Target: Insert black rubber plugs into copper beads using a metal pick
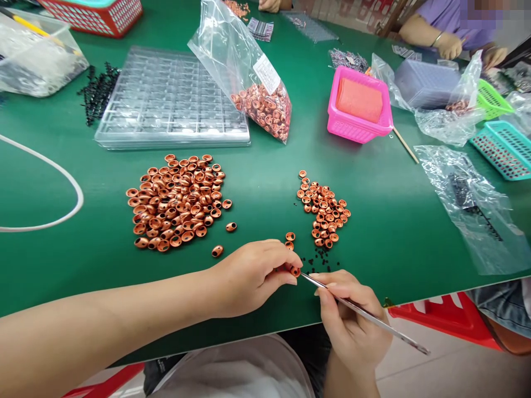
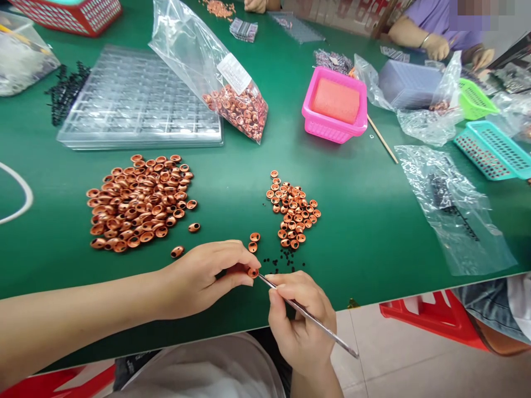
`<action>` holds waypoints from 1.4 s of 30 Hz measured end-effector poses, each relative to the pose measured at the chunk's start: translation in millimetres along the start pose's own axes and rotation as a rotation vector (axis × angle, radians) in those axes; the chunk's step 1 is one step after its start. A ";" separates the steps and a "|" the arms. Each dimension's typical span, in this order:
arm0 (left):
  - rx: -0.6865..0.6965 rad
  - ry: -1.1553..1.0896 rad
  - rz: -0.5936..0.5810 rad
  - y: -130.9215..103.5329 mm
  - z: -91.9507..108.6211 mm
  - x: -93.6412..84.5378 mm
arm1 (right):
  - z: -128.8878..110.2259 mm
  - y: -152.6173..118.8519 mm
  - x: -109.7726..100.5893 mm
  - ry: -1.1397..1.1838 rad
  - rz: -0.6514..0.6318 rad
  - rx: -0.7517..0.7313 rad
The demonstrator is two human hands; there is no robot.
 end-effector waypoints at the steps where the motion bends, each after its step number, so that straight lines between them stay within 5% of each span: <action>1: 0.001 -0.002 -0.002 0.0 0.1 0.1 | 0.1 -0.2 -0.3 -0.008 0.004 0.002; 32: 0.095 0.110 0.087 -3.3 10.8 -6.5 | 7.4 -1.2 -13.5 0.002 0.163 0.074; 38: 0.097 0.067 0.103 -3.0 11.1 -10.4 | -3.0 6.3 -21.7 0.091 0.223 0.036; 42: 0.103 0.029 0.078 -2.0 11.8 -10.1 | -15.2 13.3 -21.7 0.039 0.155 -0.013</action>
Point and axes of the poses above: each hand's wrist, its own y-axis towards the middle knuckle, its own x-axis out of the palm, z = x × y, the point moved 10 cm from there along y, towards the middle knuckle, and after that the axes turned 2 degrees about -x, right-handed, at the moved point
